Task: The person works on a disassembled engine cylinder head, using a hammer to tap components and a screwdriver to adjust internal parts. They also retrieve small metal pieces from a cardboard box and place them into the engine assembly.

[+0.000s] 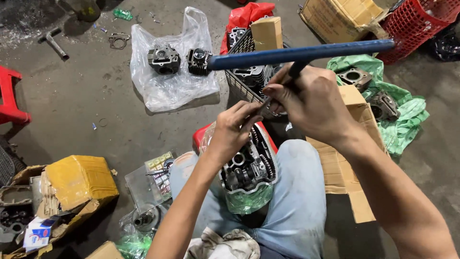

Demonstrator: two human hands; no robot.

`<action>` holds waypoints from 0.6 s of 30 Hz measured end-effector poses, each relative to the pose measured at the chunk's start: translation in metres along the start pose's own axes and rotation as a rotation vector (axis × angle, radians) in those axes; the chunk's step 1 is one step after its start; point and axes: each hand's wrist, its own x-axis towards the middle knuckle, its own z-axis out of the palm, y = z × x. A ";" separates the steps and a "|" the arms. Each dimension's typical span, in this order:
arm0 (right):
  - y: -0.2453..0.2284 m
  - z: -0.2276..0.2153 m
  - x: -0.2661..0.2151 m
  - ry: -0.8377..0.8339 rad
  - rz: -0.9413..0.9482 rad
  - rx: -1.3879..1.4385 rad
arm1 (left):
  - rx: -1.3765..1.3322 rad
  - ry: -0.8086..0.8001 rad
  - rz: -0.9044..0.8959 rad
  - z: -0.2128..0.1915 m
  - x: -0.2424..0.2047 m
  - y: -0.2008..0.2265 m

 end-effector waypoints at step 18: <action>-0.009 0.019 -0.002 0.177 0.007 0.179 | 0.065 0.056 -0.008 0.007 -0.005 -0.005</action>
